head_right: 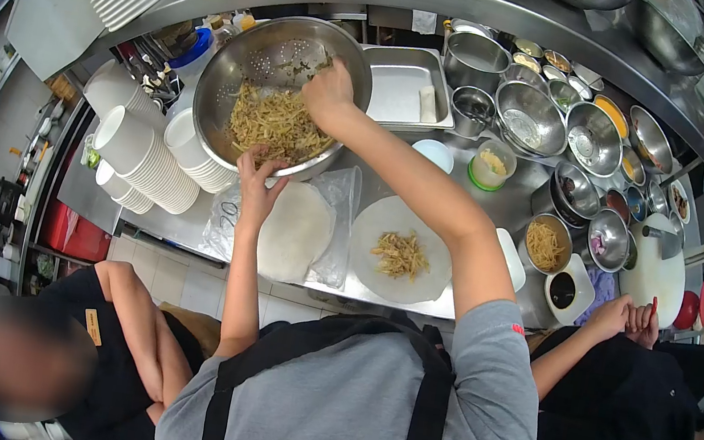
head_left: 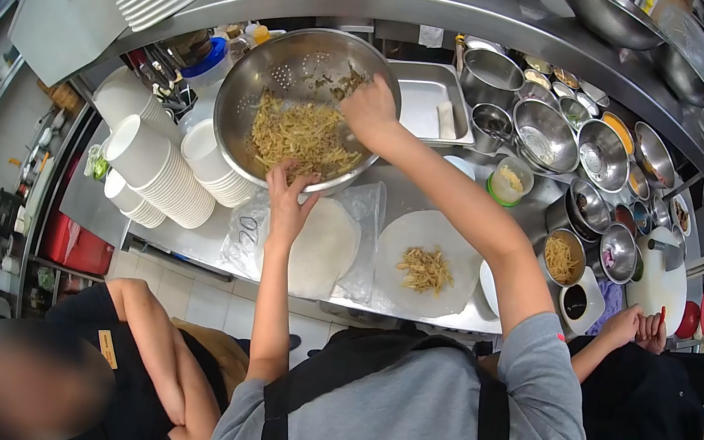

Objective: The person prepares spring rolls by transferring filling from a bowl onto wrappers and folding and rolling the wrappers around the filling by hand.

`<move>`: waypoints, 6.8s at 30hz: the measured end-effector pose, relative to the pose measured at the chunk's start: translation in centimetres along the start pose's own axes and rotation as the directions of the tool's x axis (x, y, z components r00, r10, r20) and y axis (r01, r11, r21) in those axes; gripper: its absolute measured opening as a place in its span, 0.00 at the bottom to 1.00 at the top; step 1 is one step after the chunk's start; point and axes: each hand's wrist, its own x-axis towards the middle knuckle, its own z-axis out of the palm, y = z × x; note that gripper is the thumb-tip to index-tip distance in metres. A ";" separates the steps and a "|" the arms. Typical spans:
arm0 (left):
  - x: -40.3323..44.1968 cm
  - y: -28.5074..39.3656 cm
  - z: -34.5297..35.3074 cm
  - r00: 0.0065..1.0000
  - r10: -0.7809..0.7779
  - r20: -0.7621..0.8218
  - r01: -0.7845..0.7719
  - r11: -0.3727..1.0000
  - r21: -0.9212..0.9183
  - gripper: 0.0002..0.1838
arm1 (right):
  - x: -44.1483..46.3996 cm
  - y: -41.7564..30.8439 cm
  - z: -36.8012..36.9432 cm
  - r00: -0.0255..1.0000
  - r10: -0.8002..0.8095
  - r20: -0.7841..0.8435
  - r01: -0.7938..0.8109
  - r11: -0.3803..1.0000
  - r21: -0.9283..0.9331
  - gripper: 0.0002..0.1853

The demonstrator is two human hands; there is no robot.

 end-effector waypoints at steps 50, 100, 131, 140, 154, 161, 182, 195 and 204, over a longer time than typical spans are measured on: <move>-2.5 10.6 7.0 0.908 0.341 0.245 -0.266 0.919 -0.291 0.17 | -24.0 8.9 2.6 0.763 0.027 0.646 -0.425 0.774 0.470 0.11; -7.6 9.5 14.7 0.745 0.358 0.562 -0.254 0.932 -0.258 0.10 | -30.4 -3.9 10.4 0.867 0.471 0.166 -0.417 0.501 0.759 0.06; -10.4 7.3 13.6 0.818 0.022 0.575 0.053 0.992 -0.114 0.20 | -32.3 -3.7 12.2 0.887 0.381 0.262 -0.452 0.602 0.658 0.15; -9.5 8.4 14.5 0.767 0.129 0.628 -0.051 0.989 -0.141 0.07 | -32.5 -3.3 12.2 0.868 0.453 0.205 -0.473 0.626 0.620 0.11; -8.7 11.0 12.5 0.720 0.257 0.645 -0.232 0.965 -0.126 0.08 | -31.3 -3.3 13.0 0.895 0.365 0.258 -0.446 0.698 0.560 0.04; -8.6 10.1 11.2 0.709 0.182 0.682 -0.184 0.980 -0.071 0.08 | -32.2 -2.3 11.8 0.871 0.374 0.318 -0.491 0.675 0.551 0.04; -9.0 8.5 13.9 0.600 0.218 0.769 -0.082 0.974 -0.212 0.18 | -32.2 -3.2 13.4 0.905 0.266 0.331 -0.422 0.654 0.628 0.11; -10.7 9.1 11.9 0.753 0.245 0.611 -0.190 0.970 -0.154 0.27 | -31.3 -6.0 14.0 0.921 0.261 0.290 -0.386 0.718 0.580 0.37; -9.0 10.7 11.1 0.716 0.263 0.647 -0.161 0.964 -0.213 0.35 | -34.0 -1.4 11.7 0.919 0.188 0.347 -0.336 0.835 0.435 0.37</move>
